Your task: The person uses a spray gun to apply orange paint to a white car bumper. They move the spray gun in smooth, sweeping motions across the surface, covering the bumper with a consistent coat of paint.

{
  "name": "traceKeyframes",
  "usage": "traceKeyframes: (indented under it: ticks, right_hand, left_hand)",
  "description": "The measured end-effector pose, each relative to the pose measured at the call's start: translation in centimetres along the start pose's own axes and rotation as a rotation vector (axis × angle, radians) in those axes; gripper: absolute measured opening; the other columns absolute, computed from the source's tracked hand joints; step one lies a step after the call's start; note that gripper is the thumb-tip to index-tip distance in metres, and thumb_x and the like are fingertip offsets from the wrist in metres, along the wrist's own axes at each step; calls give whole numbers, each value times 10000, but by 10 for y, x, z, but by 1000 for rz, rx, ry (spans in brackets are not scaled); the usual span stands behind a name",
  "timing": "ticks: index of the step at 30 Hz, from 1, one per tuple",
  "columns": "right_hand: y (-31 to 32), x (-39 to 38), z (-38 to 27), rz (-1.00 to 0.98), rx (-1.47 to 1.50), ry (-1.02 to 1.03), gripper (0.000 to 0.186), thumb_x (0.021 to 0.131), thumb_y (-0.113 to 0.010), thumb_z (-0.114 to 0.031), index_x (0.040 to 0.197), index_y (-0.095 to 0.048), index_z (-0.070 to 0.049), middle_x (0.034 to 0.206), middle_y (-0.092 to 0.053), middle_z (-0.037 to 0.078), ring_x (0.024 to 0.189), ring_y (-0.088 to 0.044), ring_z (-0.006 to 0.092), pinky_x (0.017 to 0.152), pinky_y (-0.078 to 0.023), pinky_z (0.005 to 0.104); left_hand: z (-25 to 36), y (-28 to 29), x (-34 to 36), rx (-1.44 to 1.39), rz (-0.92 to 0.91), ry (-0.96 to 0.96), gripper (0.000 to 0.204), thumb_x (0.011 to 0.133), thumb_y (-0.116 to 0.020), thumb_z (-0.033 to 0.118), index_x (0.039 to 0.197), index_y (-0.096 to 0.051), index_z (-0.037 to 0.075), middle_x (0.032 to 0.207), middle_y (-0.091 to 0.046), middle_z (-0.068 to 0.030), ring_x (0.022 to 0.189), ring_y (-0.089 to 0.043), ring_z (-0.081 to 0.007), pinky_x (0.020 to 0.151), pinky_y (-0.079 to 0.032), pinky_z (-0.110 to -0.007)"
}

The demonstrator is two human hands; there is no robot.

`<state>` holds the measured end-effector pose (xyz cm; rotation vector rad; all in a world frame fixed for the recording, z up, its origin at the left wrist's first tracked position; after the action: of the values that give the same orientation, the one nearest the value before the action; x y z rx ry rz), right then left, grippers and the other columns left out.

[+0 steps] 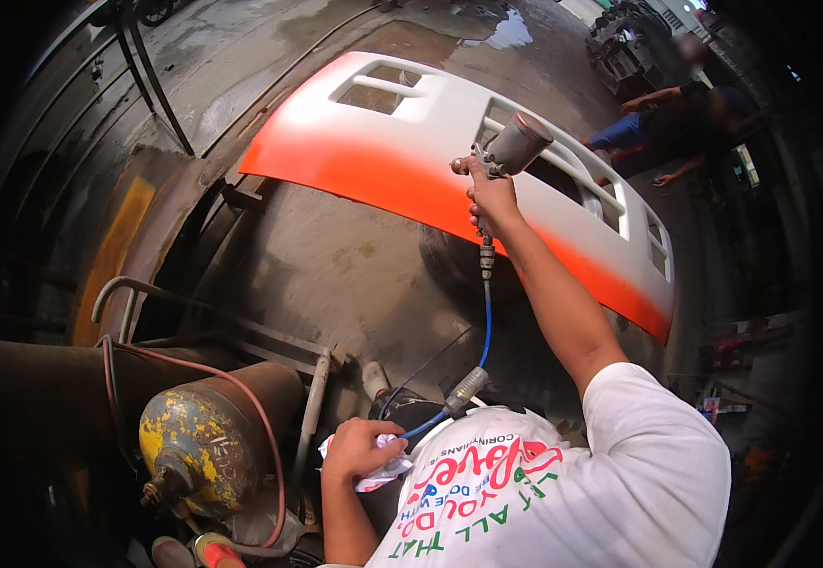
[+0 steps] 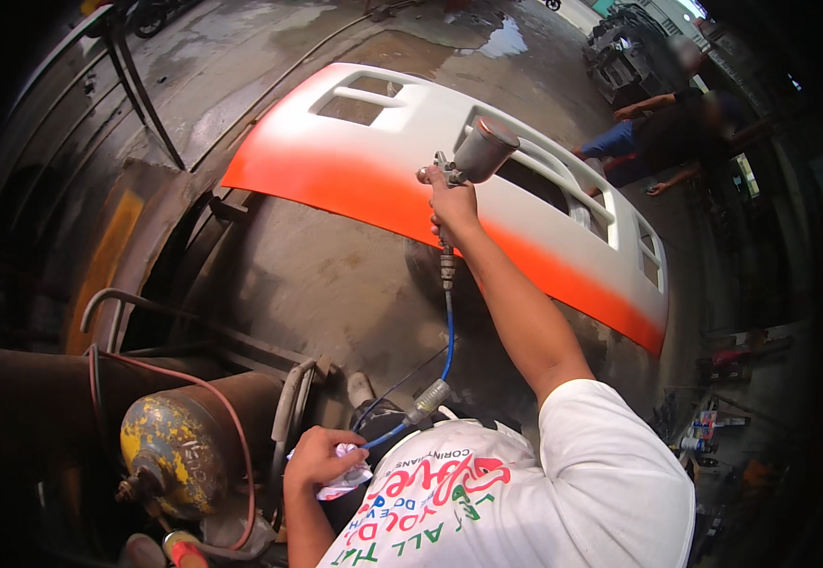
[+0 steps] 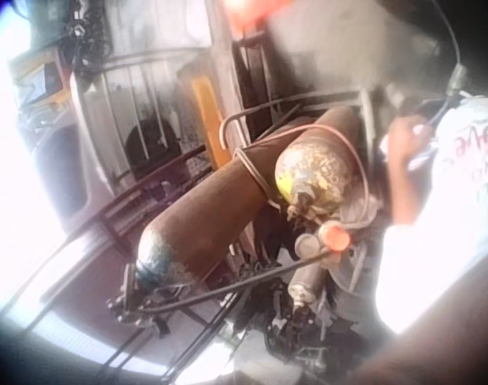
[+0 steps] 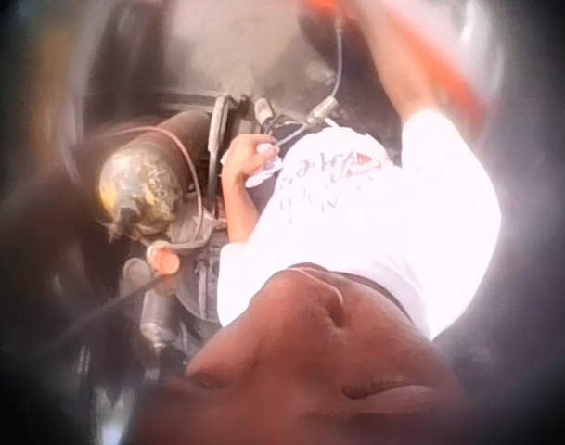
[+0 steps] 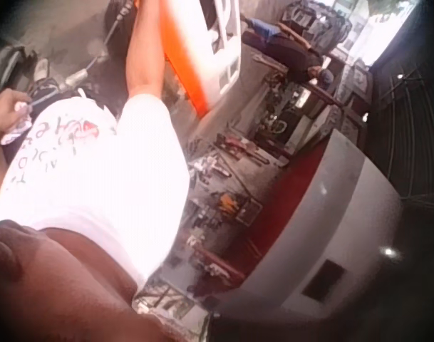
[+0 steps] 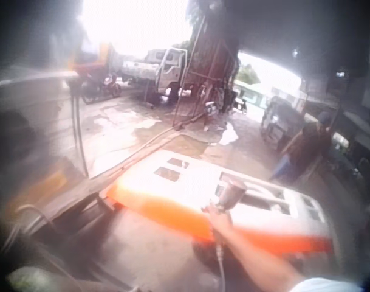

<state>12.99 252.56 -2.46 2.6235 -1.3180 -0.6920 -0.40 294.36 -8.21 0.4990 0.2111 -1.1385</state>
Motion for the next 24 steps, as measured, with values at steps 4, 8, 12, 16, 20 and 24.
traceKeyframes:
  ticks: [4,8,12,16,20,24]
  right_hand:
    - [97,-24,25,59,-9,-4,349,1042,-633,-486,1060,-732,-152,610,-446,-38,404,-385,77,357,-376,294]
    - [190,-37,51,136,9,-4,383,1028,-642,-527,1044,-680,-145,602,-451,-47,399,-391,66,351,-379,293]
    - [281,-50,83,209,51,-12,413,1027,-639,-542,1001,-636,-129,600,-448,-51,394,-385,63,351,-376,298]
    - [361,-58,115,333,84,-28,425,1028,-637,-545,979,-624,-123,601,-443,-55,388,-374,61,345,-362,300]
    - [441,-66,155,394,123,-23,428,1021,-643,-553,981,-613,-128,591,-442,-58,379,-365,60,340,-346,297]
    - [524,-75,194,462,232,-38,331,1036,-651,-477,1032,-672,-147,579,-431,-41,358,-350,59,306,-315,279]
  left_hand:
    - [14,-9,20,102,-96,-74,359,785,-807,348,1004,-818,64,798,-746,-179,726,-734,-338,697,-562,-384]
    - [49,-25,49,234,-214,-140,341,790,-805,340,1001,-819,73,781,-740,-178,710,-726,-336,672,-553,-396]
    - [84,-56,82,334,-337,-270,337,799,-781,366,1006,-824,104,778,-736,-182,736,-731,-352,689,-568,-418]
    - [122,-94,106,436,-451,-341,338,803,-768,377,1023,-829,129,792,-744,-178,741,-725,-361,703,-573,-428]
    - [163,-144,132,497,-508,-431,318,816,-777,362,1010,-829,115,838,-763,-157,742,-724,-359,691,-571,-425]
    - [203,-210,162,584,-557,-491,306,825,-783,354,1004,-830,111,864,-772,-141,738,-717,-360,673,-565,-425]
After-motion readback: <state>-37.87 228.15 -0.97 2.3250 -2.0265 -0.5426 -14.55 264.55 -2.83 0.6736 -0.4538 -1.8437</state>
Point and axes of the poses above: each hand's wrist, its own x-axis towards the middle knuckle, its own y-axis out of the back of the hand, z = x × y, the point moved 3 cm from there along x, towards the middle knuckle
